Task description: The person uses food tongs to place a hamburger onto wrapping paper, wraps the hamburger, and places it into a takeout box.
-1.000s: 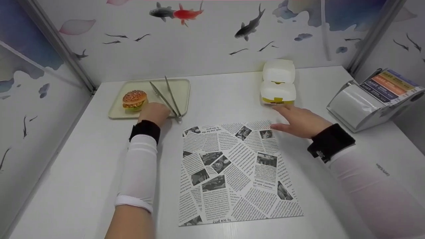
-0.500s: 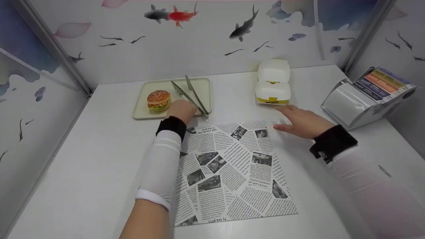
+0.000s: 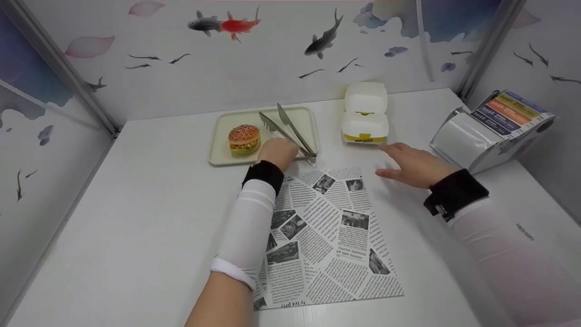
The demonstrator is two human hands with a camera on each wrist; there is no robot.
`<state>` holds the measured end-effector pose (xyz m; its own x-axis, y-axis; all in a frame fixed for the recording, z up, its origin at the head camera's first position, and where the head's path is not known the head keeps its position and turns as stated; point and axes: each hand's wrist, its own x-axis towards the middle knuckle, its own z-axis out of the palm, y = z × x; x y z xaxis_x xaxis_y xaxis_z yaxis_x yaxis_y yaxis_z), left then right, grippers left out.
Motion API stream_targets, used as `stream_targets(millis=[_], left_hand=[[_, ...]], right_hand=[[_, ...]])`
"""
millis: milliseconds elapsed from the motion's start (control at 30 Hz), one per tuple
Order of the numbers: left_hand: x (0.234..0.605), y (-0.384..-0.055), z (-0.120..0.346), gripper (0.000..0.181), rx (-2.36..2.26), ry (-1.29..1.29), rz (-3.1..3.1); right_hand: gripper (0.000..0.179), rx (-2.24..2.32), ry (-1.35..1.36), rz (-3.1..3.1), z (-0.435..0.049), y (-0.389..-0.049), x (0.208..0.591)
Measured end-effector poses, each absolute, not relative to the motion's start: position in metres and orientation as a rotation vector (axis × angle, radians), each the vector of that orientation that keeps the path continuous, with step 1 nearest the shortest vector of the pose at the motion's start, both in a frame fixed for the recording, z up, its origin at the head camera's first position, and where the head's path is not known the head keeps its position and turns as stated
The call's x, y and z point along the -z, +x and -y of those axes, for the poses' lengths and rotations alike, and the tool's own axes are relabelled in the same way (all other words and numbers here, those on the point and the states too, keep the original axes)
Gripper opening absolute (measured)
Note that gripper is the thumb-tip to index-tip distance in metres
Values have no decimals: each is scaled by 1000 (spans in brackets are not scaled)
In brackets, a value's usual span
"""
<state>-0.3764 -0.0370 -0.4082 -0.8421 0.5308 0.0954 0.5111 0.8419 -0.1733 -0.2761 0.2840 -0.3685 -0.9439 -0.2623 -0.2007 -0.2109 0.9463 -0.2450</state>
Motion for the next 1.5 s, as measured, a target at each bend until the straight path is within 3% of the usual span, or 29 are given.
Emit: stream_targets(millis=[400, 633, 767, 900, 1133, 1500], left_hand=[[386, -363, 42, 15, -150, -898, 2858], [361, -354, 135, 13, -26, -770, 2913], [366, -349, 193, 23, -26, -572, 3028], [381, -344, 222, 35, 51, -468, 3103], [405, -352, 220, 28, 211, -384, 3147], [399, -355, 191, 18, -36, -506, 3096]], right_hand=[[77, 242, -452, -2906, -253, -287, 349], [75, 187, -568, -2896, -224, -295, 344], [75, 135, -624, -2903, -208, -299, 344], [74, 96, -645, -2922, -193, -306, 343], [70, 65, -660, -2961, -173, -319, 339], [63, 111, -652, -2987, -158, -338, 371]])
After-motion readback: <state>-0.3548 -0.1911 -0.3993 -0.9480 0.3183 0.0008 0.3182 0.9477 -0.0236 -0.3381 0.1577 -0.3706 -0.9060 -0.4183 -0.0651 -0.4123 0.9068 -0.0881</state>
